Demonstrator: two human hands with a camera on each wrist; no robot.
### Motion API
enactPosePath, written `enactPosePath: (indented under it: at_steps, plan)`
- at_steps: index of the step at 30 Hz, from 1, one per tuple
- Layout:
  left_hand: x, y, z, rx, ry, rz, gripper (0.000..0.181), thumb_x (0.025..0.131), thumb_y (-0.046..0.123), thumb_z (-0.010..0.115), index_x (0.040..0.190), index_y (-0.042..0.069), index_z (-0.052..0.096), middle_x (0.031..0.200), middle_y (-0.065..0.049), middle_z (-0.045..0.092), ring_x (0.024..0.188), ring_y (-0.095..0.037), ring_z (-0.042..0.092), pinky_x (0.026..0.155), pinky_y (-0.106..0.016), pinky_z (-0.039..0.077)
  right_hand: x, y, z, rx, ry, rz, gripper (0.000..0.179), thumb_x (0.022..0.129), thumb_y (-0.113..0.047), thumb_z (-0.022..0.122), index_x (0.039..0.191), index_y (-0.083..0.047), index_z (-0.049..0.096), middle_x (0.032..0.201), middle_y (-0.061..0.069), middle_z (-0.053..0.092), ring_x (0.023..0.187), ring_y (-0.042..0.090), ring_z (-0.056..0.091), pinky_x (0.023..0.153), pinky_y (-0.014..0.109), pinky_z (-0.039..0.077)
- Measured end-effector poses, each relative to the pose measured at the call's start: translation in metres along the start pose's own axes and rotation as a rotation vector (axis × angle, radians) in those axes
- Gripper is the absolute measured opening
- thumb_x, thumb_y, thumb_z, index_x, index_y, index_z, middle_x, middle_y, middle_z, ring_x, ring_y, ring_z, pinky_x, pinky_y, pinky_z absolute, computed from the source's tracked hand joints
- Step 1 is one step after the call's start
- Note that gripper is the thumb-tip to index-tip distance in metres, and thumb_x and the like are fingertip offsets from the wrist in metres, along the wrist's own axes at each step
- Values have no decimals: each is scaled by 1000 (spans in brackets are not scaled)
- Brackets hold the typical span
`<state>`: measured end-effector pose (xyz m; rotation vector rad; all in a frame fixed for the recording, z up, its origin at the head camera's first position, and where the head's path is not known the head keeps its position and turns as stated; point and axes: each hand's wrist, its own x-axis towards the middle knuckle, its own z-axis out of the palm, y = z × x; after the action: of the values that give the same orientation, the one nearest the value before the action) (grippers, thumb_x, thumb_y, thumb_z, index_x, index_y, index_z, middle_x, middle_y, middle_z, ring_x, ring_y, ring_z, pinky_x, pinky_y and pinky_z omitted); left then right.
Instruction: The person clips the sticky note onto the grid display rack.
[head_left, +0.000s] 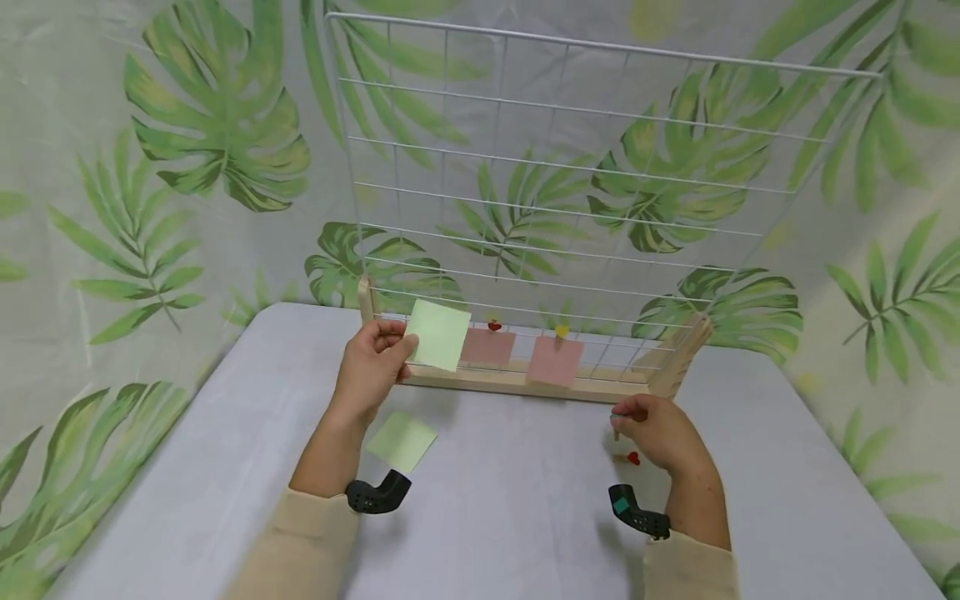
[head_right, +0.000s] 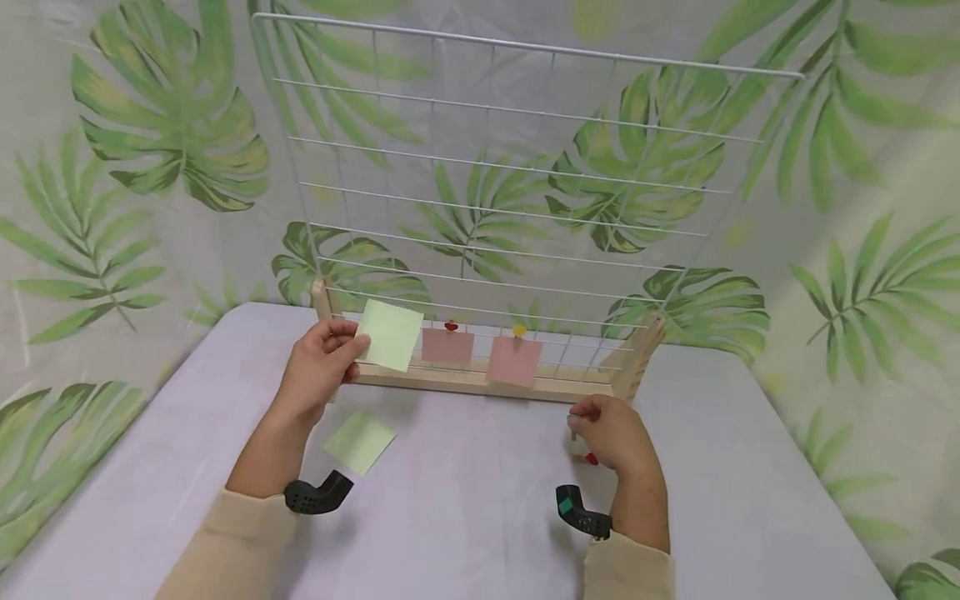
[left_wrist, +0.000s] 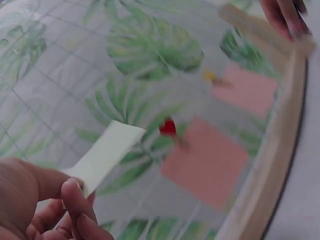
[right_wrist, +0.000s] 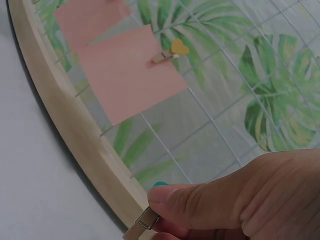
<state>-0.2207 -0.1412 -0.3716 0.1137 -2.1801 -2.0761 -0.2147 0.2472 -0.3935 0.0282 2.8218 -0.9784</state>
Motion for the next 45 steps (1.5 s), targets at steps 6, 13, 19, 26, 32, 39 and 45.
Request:
enactPosePath:
  at_steps: [6,13,19,26,32,39,45]
  plan:
    - [7,13,22,-294,48,36,26,99,9,65,123,4,57,90,3,61,74,-8,66,76,-21,57,0,-2,-1,5,7,-4,27,101,-23,63,121,-6,65,111,13,71,98,27,62,79,41,49]
    - [19,2,39,-447,93,37,24,100,7,63,123,0,59,94,3,61,77,-6,70,78,-20,58,-2,-3,1,-3,28,3,27,101,-22,62,122,-5,65,114,16,70,100,29,63,81,43,51]
    - [23,-9,45,-533,75,11,28,101,4,60,128,-2,57,97,1,60,82,-6,72,79,-20,59,-3,-7,2,-22,77,-36,31,101,-24,62,125,-5,67,117,18,71,107,34,65,87,51,52]
    - [24,-9,52,-569,72,18,15,100,1,61,115,2,58,92,2,62,81,-7,74,79,-22,60,-2,-15,7,4,79,-63,24,98,-27,69,115,-12,73,107,9,74,94,23,65,74,34,51]
    - [24,-12,52,-570,67,-2,16,100,0,60,116,1,56,92,1,63,81,-8,75,80,-23,61,-1,-22,15,13,79,-71,26,99,-29,67,118,-12,71,111,9,74,99,24,67,83,43,54]
    - [29,-14,52,-574,55,-1,21,101,3,61,121,-1,57,95,0,63,84,-8,75,82,-23,61,-2,-39,19,5,132,-150,23,100,-28,67,116,-14,73,114,10,75,106,28,69,86,46,55]
    - [33,-15,53,-605,47,13,16,101,5,61,117,2,58,95,0,63,85,-8,75,83,-23,60,-5,-64,29,53,158,-227,24,100,-24,67,121,-13,72,115,8,75,109,28,70,84,43,57]
